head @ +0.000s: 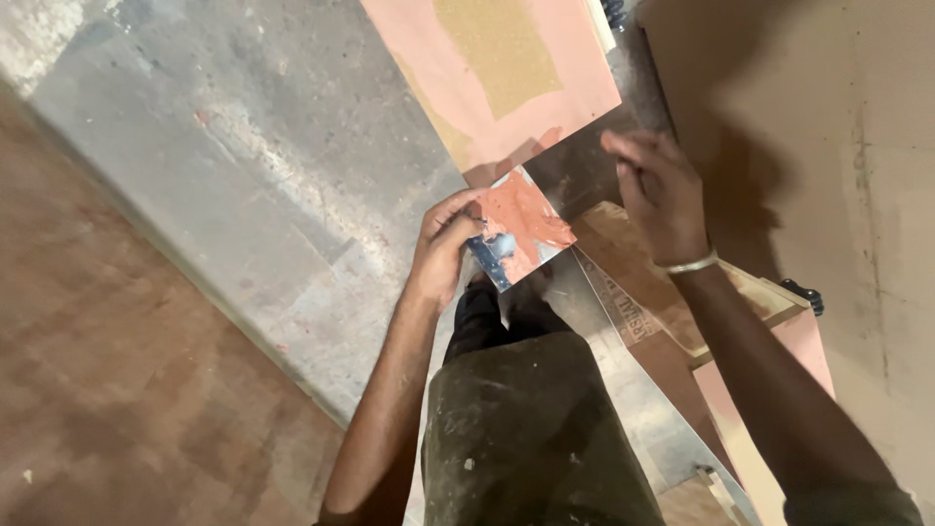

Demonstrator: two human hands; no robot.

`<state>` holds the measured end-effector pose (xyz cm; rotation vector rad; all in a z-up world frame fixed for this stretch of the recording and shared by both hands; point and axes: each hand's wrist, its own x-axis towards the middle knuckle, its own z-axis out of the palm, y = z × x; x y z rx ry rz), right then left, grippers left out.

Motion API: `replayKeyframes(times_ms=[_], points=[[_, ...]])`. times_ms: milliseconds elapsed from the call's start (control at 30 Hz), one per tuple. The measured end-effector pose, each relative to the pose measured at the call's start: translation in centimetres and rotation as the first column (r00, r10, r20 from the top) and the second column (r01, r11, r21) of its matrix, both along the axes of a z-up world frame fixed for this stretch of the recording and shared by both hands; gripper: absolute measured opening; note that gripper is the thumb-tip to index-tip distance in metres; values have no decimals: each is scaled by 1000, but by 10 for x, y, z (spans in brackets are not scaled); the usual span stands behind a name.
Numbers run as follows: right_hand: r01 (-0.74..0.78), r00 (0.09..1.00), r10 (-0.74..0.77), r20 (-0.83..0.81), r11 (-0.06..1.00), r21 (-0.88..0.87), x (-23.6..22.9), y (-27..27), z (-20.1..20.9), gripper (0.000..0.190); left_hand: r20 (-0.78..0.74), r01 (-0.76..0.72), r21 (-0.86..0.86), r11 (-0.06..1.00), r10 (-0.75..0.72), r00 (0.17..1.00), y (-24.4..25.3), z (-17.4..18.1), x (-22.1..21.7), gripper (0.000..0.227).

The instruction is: The person applies a pink filler paste to the edges and surfaces of wooden furniture components using a small putty knife. They scoop the filler from a cardboard sheet and spread it into gaps and seams on various wooden pieces.

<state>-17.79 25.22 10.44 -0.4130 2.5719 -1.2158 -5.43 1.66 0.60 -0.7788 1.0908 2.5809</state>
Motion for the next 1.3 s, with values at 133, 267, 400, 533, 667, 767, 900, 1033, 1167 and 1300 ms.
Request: replayKeyframes(times_ms=[133,267,400,533,667,767,900,1033,1167,1300], points=[[-107,932,209,-297,940,325,-18,5,-33,50,-13,-50,-19,999,50,999,4,5,-10,41],[-39,833,351,-429,809,586,-14,9,-40,59,35,-177,18,984,177,984,1,14,-29,42],[-61,797,355,-489,852,520,-14,15,-28,56,13,-159,44,986,159,987,-7,26,-46,44],[-159,899,278,-339,928,338,-28,20,-27,58,22,-169,-29,985,170,985,-4,32,-51,44],[-206,876,318,-362,926,316,-42,19,-32,53,46,-188,-24,982,189,981,-5,32,-52,42],[-254,964,261,-49,961,111,-41,24,-21,48,87,-131,-67,989,136,987,-5,35,-53,44],[-270,921,311,236,944,-191,-51,23,13,53,145,55,47,997,-61,987,-1,45,-58,44],[-505,856,516,14,843,-187,-77,-2,55,58,138,77,316,946,-126,982,-2,56,-67,44],[-586,808,564,-171,800,-130,-122,-20,69,55,98,112,191,975,-132,986,-31,53,-89,43],[-646,728,646,-228,758,84,-140,-39,74,58,-50,339,-59,939,-342,938,-56,42,-116,37]])
